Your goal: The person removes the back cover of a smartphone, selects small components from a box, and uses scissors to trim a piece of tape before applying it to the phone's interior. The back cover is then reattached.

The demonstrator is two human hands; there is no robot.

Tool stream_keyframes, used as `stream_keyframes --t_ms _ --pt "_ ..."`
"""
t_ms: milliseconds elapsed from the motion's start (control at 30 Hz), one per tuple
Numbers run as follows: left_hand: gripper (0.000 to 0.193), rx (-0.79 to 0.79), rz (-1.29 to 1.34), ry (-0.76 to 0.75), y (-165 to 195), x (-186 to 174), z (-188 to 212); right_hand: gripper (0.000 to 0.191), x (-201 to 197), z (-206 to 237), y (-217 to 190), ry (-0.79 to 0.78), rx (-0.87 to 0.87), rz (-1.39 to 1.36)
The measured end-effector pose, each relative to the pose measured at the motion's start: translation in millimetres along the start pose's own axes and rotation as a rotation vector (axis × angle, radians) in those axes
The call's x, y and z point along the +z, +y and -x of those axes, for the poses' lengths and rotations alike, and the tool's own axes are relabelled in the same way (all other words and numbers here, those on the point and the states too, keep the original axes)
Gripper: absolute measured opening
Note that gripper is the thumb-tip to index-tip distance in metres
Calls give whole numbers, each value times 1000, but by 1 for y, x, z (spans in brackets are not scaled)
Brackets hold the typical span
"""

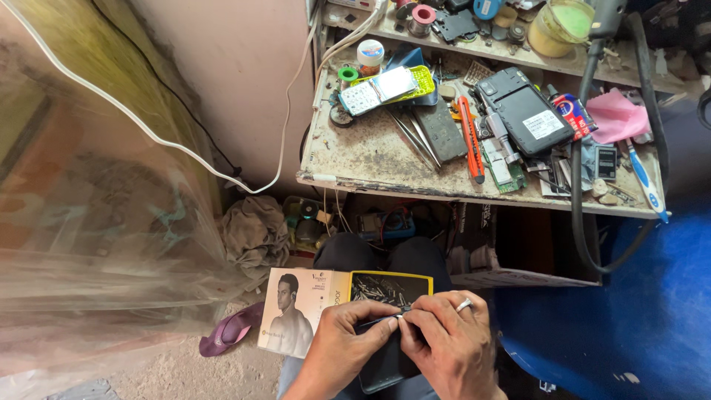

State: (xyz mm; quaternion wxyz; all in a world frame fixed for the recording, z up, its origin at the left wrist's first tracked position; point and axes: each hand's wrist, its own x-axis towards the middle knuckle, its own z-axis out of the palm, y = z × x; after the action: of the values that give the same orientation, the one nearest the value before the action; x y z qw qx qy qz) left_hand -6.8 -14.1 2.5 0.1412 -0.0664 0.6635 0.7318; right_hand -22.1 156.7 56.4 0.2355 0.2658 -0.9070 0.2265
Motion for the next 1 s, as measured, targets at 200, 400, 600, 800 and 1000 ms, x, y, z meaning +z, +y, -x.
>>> stream_keyframes --t_ms 200,400,600,800,1000 --pt "18 41 8 16 6 1 1 23 0 2 2 26 35 -14" --pt "18 26 -5 3 6 -1 3 21 -1 -1 3 20 12 -68" --pt "16 26 -83 26 8 -1 4 23 -3 -5 6 -9 -16 -155" --pt "16 134 -177 32 16 -1 8 24 -4 -4 8 -22 -8 -200" --pt "13 252 -297 88 16 4 10 24 -4 -3 8 -1 -33 -203"
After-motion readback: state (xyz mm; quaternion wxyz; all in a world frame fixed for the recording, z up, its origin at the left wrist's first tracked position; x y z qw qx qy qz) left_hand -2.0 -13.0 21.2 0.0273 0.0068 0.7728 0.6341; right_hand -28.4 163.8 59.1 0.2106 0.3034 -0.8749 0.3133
